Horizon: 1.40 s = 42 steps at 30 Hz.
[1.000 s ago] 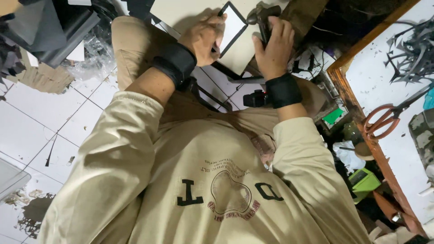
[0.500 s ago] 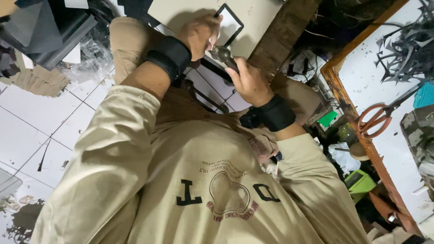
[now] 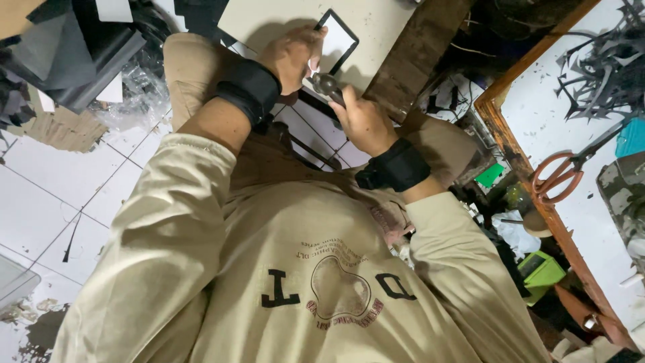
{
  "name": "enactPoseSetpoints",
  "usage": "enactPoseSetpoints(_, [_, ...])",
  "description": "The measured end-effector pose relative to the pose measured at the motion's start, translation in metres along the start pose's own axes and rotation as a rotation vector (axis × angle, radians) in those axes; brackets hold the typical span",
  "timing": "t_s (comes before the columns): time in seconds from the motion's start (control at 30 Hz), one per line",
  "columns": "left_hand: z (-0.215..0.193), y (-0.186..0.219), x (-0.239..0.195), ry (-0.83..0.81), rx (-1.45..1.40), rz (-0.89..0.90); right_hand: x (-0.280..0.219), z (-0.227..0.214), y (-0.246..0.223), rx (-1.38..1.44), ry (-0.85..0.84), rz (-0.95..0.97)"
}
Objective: The person is assembling a small black wallet by hand. They repeatedly fold the edges of the wallet material over a white template, then use a hammer to press and secure the folded edges. The person frequently flips the wallet to work on different sides.
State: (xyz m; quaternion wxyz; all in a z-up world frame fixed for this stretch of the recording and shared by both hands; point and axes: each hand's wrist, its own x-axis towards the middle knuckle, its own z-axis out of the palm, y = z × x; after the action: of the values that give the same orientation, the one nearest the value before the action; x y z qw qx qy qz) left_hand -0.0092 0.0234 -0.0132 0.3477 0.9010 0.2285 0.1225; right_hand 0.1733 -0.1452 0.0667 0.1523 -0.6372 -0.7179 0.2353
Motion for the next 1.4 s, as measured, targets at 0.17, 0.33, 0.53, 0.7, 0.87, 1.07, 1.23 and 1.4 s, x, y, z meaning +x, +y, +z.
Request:
enactPoseSetpoints(0.17, [-0.01,0.012,-0.003,0.007,-0.01,-0.024,0.001,0.002,0.004,0.079,0.041,-0.03])
enactPoseSetpoints(0.33, [-0.01,0.015,-0.002,0.049,0.117,0.06,0.008,-0.012,0.014,-0.005,-0.036,0.061])
enactPoseSetpoints(0.53, [-0.028,0.042,-0.029,0.017,0.262,0.129,0.015,-0.018,0.051,0.065,0.394,0.128])
enactPoseSetpoints(0.7, [-0.052,0.057,-0.03,0.02,0.234,0.129,0.029,-0.002,0.082,-0.071,0.46,0.225])
enactPoseSetpoints(0.87, [-0.106,0.103,-0.014,0.338,-0.118,-0.047,0.03,0.007,0.078,-0.068,0.47,0.24])
enactPoseSetpoints(1.07, [-0.13,0.119,0.01,0.479,-0.356,-0.036,0.033,-0.035,0.037,0.049,0.634,-0.01])
enactPoseSetpoints(1.23, [-0.132,0.141,0.019,0.394,-0.328,-0.067,0.036,-0.064,-0.004,0.91,0.432,-0.045])
enactPoseSetpoints(1.4, [-0.119,0.144,0.009,0.568,-0.697,-0.006,0.041,-0.063,-0.016,1.012,0.545,-0.078])
